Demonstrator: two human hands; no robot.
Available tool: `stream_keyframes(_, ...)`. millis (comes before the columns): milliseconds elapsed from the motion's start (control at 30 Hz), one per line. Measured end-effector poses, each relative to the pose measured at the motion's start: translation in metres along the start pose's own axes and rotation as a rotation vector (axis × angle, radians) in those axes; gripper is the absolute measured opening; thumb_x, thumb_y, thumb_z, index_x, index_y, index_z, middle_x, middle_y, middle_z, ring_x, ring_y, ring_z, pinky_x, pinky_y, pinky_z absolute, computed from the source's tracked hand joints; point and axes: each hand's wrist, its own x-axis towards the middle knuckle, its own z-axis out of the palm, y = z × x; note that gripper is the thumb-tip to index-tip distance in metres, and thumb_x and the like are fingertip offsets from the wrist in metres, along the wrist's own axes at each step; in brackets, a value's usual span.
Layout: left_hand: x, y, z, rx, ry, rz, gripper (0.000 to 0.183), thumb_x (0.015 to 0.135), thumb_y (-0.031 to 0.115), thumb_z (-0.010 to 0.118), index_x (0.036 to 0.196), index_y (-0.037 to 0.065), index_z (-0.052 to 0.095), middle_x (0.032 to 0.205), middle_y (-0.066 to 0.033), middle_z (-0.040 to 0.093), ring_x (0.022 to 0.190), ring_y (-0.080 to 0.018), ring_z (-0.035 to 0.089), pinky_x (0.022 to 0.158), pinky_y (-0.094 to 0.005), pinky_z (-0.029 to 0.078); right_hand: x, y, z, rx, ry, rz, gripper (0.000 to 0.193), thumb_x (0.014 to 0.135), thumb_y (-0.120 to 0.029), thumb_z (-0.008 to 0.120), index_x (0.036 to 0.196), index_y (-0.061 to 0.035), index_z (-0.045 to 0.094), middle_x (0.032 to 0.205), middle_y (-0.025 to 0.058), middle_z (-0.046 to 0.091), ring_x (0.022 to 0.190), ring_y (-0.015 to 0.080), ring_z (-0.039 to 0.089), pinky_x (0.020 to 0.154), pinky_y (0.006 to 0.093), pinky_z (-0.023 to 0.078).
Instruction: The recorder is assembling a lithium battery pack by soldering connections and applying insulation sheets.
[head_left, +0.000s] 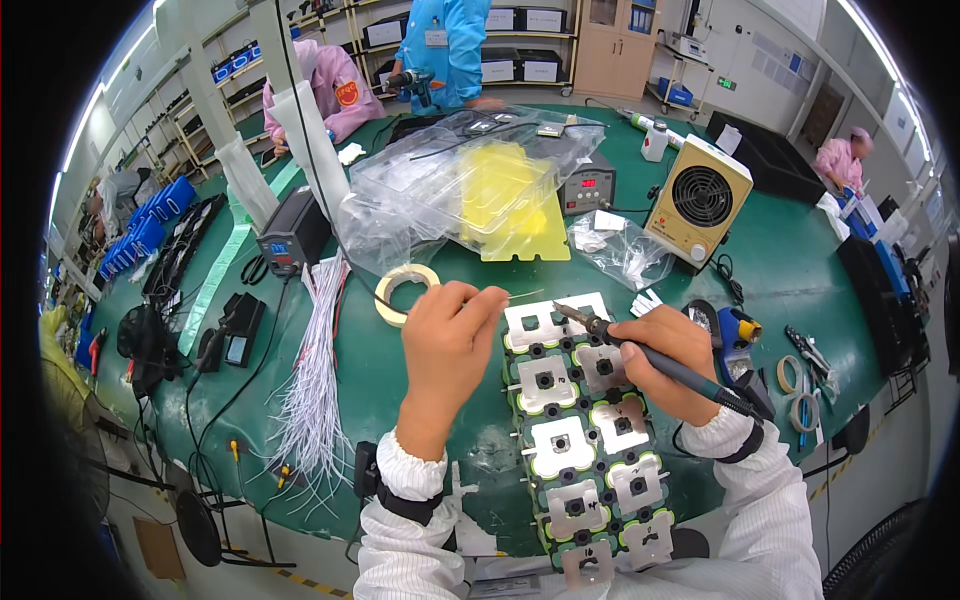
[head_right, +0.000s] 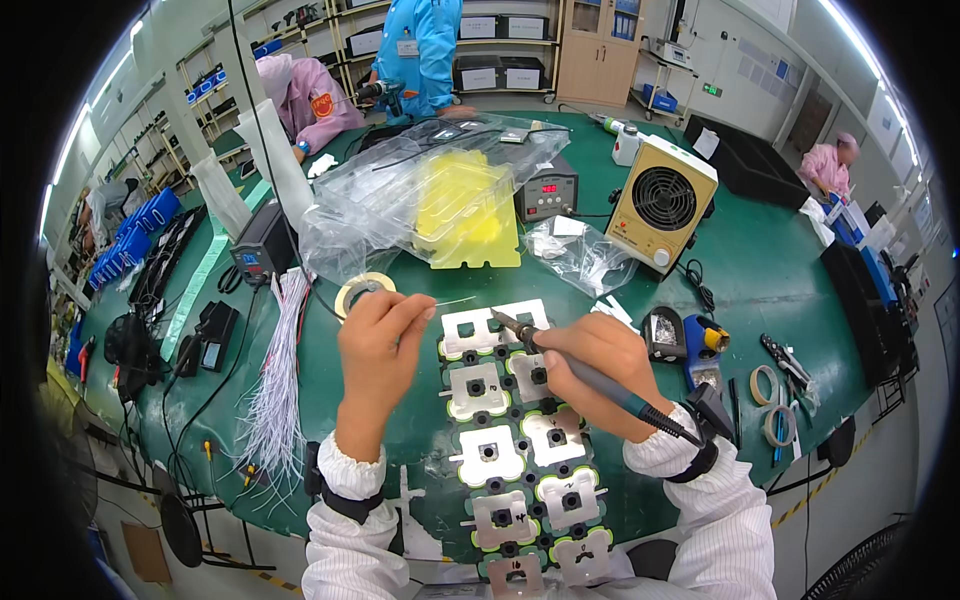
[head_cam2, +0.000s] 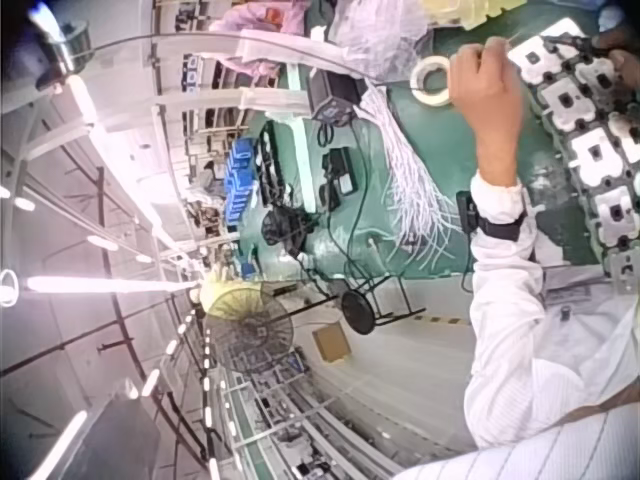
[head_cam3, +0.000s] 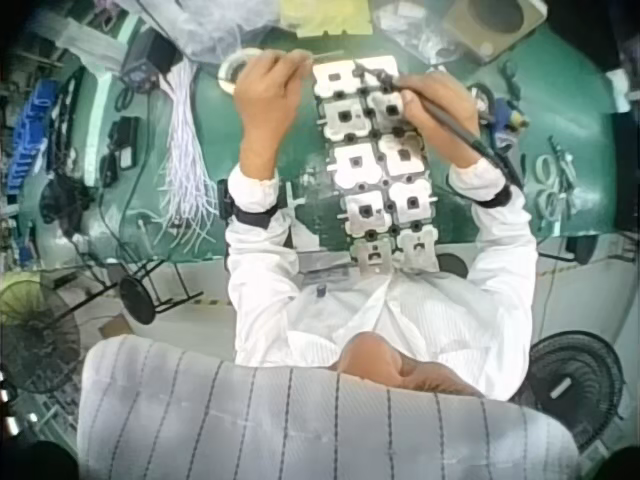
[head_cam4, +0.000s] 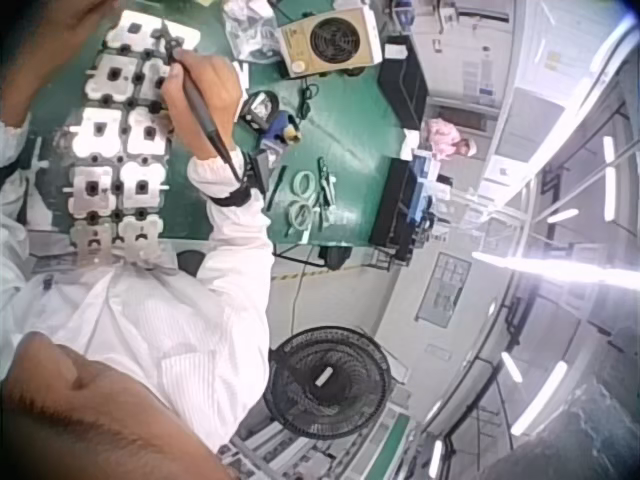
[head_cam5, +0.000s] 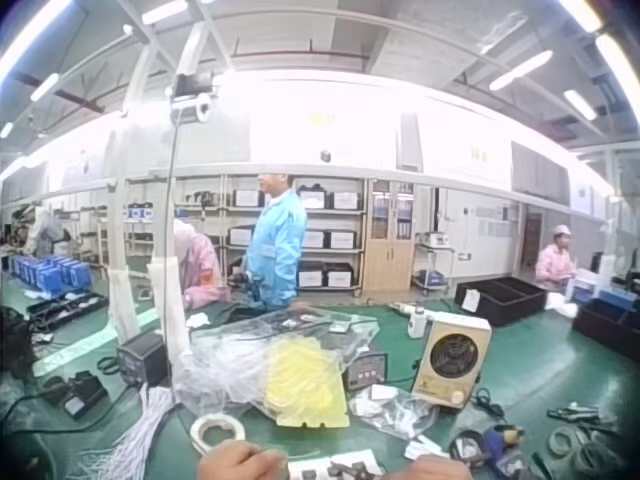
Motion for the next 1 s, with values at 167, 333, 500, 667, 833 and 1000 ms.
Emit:
stream_keyframes(167,0.006,0.007,-0.012,0.058,0.029,-0.013,0.011,0.081,0.011,0.077,0.090,0.014,0.072,0.080,0.0017,0.060,0.078,-0.0210,0.056,0.074,-0.0369,0.040,0.003,-0.003,-0.002,-0.011,-0.014,-0.006,0.019,0.082,-0.004,0.069,0.100,-0.0005,0.073,0.078,0.0135,0.064,0.068,0.0298,0.061,0.063,0.0409,0.049)
stream_keyframes(333,0.013,0.010,-0.017,0.210,0.051,0.176,0.015,0.079,0.002,0.074,0.093,0.008,0.070,0.084,-0.0008,0.062,0.081,-0.0242,0.058,0.076,-0.0390,0.044,0.003,-0.001,-0.001,-0.020,-0.012,-0.024,0.018,0.083,-0.004,0.069,0.099,0.0003,0.073,0.077,0.0138,0.065,0.068,0.0298,0.062,0.062,0.0405,0.049)
stream_keyframes(500,0.008,0.004,-0.010,0.005,0.048,0.114,0.012,0.082,0.001,0.072,0.093,0.005,0.069,0.088,-0.0053,0.064,0.081,-0.0261,0.058,0.073,-0.0395,0.044,0.001,-0.006,0.000,0.032,0.036,0.144,0.016,0.088,-0.007,0.069,0.100,0.0016,0.074,0.071,0.0126,0.066,0.063,0.0266,0.062,0.060,0.0376,0.048)
stream_keyframes(667,0.009,0.006,-0.010,0.082,0.048,0.149,0.016,0.080,0.005,0.075,0.094,0.009,0.070,0.087,-0.0013,0.062,0.081,-0.0229,0.056,0.073,-0.0389,0.041,-0.001,-0.002,0.002,0.020,0.051,0.106,0.015,0.087,-0.006,0.070,0.100,0.0015,0.074,0.070,0.0119,0.066,0.062,0.0258,0.062,0.059,0.0373,0.048)
stream_keyframes(833,0.008,0.010,-0.011,0.276,0.088,0.167,0.018,0.077,0.009,0.078,0.092,0.018,0.073,0.082,0.0056,0.060,0.082,-0.0181,0.054,0.077,-0.0368,0.034,-0.001,0.000,0.003,0.010,0.051,0.031,0.015,0.086,-0.003,0.069,0.100,0.0018,0.073,0.072,0.0125,0.066,0.062,0.0267,0.062,0.059,0.0380,0.048)
stream_keyframes(1000,0.008,0.012,-0.008,0.239,0.051,0.171,0.016,0.079,0.010,0.078,0.093,0.016,0.073,0.081,0.0050,0.060,0.082,-0.0184,0.054,0.078,-0.0372,0.034,-0.001,-0.001,0.004,0.017,0.060,0.027,0.016,0.086,-0.003,0.069,0.100,0.0019,0.073,0.071,0.0122,0.065,0.062,0.0267,0.062,0.059,0.0379,0.047)
